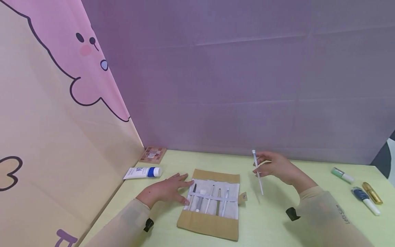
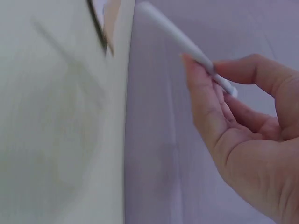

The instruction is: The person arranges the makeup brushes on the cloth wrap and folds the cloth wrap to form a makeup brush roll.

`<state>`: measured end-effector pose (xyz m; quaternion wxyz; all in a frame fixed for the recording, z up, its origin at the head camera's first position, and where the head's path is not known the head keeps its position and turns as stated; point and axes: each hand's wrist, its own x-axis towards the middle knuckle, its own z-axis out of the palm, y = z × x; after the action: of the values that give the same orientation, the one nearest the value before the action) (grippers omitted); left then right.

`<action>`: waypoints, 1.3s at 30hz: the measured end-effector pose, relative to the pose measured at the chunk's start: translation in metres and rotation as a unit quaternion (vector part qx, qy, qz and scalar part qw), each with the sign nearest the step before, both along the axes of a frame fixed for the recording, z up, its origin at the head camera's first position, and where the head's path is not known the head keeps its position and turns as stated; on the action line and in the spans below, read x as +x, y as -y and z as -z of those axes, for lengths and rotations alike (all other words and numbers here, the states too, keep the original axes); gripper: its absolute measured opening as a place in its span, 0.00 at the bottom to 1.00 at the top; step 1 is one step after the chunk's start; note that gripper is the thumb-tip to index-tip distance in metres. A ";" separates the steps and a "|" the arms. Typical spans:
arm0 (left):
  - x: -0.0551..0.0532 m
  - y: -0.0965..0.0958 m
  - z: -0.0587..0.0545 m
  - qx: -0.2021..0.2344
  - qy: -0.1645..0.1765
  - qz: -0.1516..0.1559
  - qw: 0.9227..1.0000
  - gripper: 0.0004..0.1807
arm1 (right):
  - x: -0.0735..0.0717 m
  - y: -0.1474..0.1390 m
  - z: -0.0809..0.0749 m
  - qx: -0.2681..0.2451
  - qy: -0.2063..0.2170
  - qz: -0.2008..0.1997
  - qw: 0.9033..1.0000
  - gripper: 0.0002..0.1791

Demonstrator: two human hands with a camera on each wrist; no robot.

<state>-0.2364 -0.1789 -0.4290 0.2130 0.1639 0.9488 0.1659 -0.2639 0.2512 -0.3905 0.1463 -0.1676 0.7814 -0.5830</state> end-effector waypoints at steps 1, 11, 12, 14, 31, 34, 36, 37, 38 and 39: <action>0.000 0.000 0.000 -0.001 0.000 -0.001 1.000 0.46 | 0.001 0.006 0.000 -0.015 0.001 -0.003 1.000 0.38; 0.000 0.001 0.001 -0.002 0.002 -0.002 1.000 0.45 | 0.001 0.054 0.020 -0.053 0.022 0.029 0.998 0.45; 0.001 0.001 0.001 -0.002 0.002 -0.001 1.000 0.45 | 0.001 0.058 0.022 -0.051 0.025 0.037 0.998 0.47; 0.001 0.001 0.001 -0.002 0.000 0.001 1.000 0.45 | 0.000 0.064 0.026 -0.047 0.026 0.050 0.997 0.48; 0.002 0.002 0.001 0.001 -0.003 0.000 1.000 0.46 | 0.002 0.081 0.055 -0.017 0.031 0.076 0.996 0.43; 0.002 0.002 0.002 0.000 -0.003 0.000 1.000 0.46 | 0.007 0.083 0.055 -0.016 0.035 0.068 0.997 0.41; 0.002 0.002 0.002 0.000 -0.004 0.000 1.000 0.45 | 0.011 0.084 0.053 -0.012 0.032 0.065 0.997 0.39; 0.002 0.002 0.002 -0.001 -0.004 0.000 1.000 0.45 | 0.012 0.084 0.053 -0.007 0.029 0.065 0.997 0.38; 0.001 0.002 0.002 -0.001 -0.005 -0.001 1.000 0.45 | 0.013 0.084 0.052 -0.005 0.024 0.065 0.998 0.37; 0.001 0.002 0.002 -0.001 -0.007 -0.001 1.000 0.45 | 0.014 0.085 0.051 -0.002 0.021 0.066 0.998 0.37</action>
<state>-0.2352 -0.1813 -0.4311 0.2067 0.1634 0.9507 0.1639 -0.2503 0.1667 -0.4418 0.1230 -0.1038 0.7863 -0.5965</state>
